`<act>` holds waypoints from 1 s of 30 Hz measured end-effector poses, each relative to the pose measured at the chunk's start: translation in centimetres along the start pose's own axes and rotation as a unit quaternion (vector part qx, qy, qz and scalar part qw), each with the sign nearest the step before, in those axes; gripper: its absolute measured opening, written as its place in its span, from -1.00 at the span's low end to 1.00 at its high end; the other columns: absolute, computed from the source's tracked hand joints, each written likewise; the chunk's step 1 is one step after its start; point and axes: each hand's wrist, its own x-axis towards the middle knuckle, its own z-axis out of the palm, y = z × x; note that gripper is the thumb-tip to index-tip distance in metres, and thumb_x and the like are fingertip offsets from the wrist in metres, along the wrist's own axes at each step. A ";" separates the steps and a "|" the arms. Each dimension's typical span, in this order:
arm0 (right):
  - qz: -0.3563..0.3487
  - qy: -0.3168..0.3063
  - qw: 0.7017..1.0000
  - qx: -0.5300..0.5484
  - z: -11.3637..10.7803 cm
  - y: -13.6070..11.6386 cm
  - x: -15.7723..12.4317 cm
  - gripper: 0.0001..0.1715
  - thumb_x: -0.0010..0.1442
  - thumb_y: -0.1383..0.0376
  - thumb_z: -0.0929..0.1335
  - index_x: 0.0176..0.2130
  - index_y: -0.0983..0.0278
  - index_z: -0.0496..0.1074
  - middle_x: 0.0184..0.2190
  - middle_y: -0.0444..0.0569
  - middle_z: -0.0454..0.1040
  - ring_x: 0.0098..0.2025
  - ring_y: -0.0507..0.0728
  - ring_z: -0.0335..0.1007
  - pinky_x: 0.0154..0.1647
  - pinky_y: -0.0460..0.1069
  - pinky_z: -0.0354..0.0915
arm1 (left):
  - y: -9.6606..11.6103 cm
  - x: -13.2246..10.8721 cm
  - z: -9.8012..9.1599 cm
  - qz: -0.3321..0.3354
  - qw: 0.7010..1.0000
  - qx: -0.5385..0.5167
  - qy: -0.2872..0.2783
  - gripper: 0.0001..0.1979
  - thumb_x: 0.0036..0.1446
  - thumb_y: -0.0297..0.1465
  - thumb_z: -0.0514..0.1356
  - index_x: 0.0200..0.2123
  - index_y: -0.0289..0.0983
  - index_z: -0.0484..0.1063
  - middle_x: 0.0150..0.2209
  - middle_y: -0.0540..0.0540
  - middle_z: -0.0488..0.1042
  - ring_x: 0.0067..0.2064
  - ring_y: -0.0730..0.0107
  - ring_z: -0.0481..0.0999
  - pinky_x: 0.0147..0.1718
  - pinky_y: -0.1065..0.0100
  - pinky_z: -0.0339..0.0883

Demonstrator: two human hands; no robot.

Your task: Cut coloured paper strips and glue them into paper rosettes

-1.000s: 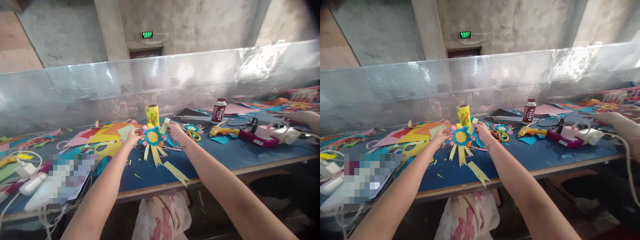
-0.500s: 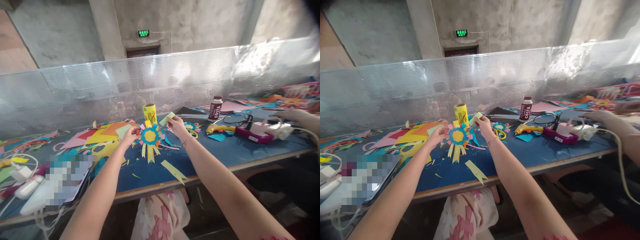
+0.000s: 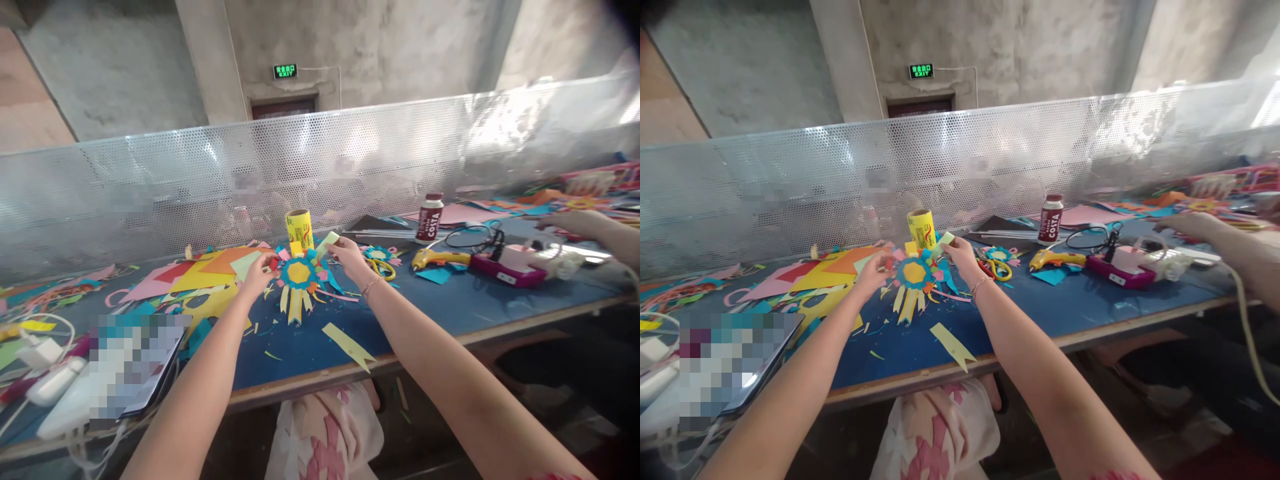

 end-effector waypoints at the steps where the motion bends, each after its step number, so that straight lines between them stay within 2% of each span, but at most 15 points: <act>1: -0.010 0.001 1.000 -0.011 0.1 -0.1 -0.1 -0.79 -0.13 0.28 0.40 -0.39 0.31 0.42 -0.45 -0.12 0.48 -0.45 -0.03 0.34 -0.49 -0.14 0.20 | 0.3 0.0 0.1 0.005 1.000 0.003 -0.001 -0.64 -0.16 -0.49 0.25 -0.19 -0.24 0.40 -0.18 -0.09 0.48 -0.10 0.30 0.45 -0.03 0.22 0.23; 6: -0.009 -0.027 0.999 0.033 0.4 -0.5 -0.3 -0.80 -0.10 0.30 0.39 -0.36 0.29 0.42 -0.39 -0.10 0.51 -0.40 -0.01 0.40 -0.36 -0.10 0.29 | 1.5 -0.1 0.5 0.020 1.000 0.008 0.006 -0.61 -0.15 -0.54 0.24 -0.16 -0.22 0.42 -0.13 -0.10 0.48 -0.05 0.28 0.45 0.01 0.19 0.22; 11: 0.071 -0.052 0.991 0.096 0.7 -1.0 -0.8 -0.83 -0.05 0.37 0.38 -0.35 0.26 0.37 -0.46 -0.12 0.49 -0.50 -0.01 0.40 -0.39 -0.07 0.35 | 2.1 -0.2 0.8 0.008 1.000 0.016 0.012 -0.60 -0.16 -0.56 0.23 -0.16 -0.20 0.43 -0.12 -0.10 0.49 -0.03 0.25 0.44 0.04 0.16 0.21; 16: 0.135 -0.063 0.979 0.137 0.9 -1.1 -1.2 -0.88 -0.01 0.43 0.34 -0.37 0.27 0.36 -0.45 -0.08 0.50 -0.51 0.02 0.43 -0.42 -0.05 0.39 | 2.3 -0.4 0.8 -0.006 0.999 0.035 0.017 -0.61 -0.16 -0.56 0.23 -0.17 -0.22 0.42 -0.13 -0.11 0.49 -0.03 0.22 0.44 -0.01 0.17 0.22; 19: 0.153 -0.058 0.977 0.139 1.0 -0.7 -1.1 -0.89 -0.01 0.45 0.35 -0.41 0.27 0.33 -0.49 -0.08 0.49 -0.51 0.03 0.43 -0.43 -0.05 0.39 | 2.3 -0.5 0.8 -0.012 0.999 0.042 0.019 -0.60 -0.16 -0.55 0.24 -0.16 -0.22 0.39 -0.11 -0.13 0.48 0.00 0.20 0.42 -0.03 0.17 0.22; 25: 0.194 -0.063 0.968 0.149 1.0 -0.1 -0.9 -0.90 0.06 0.46 0.30 -0.41 0.27 0.33 -0.54 -0.08 0.47 -0.56 0.04 0.40 -0.48 -0.04 0.38 | 1.6 -0.3 0.8 -0.054 0.998 0.004 0.042 -0.36 -0.22 -0.51 0.30 0.02 -0.26 0.24 -0.19 -0.14 0.48 -0.04 0.21 0.44 -0.03 0.17 0.22; 30: 0.196 -0.078 0.967 0.143 1.0 -0.3 -1.0 -0.89 0.10 0.46 0.28 -0.40 0.28 0.33 -0.52 -0.07 0.48 -0.53 0.04 0.42 -0.49 -0.06 0.37 | 1.5 -0.1 0.7 -0.076 0.996 -0.039 0.031 -0.37 -0.28 -0.46 0.32 -0.02 -0.31 0.33 -0.19 -0.18 0.48 -0.05 0.16 0.43 -0.07 0.21 0.26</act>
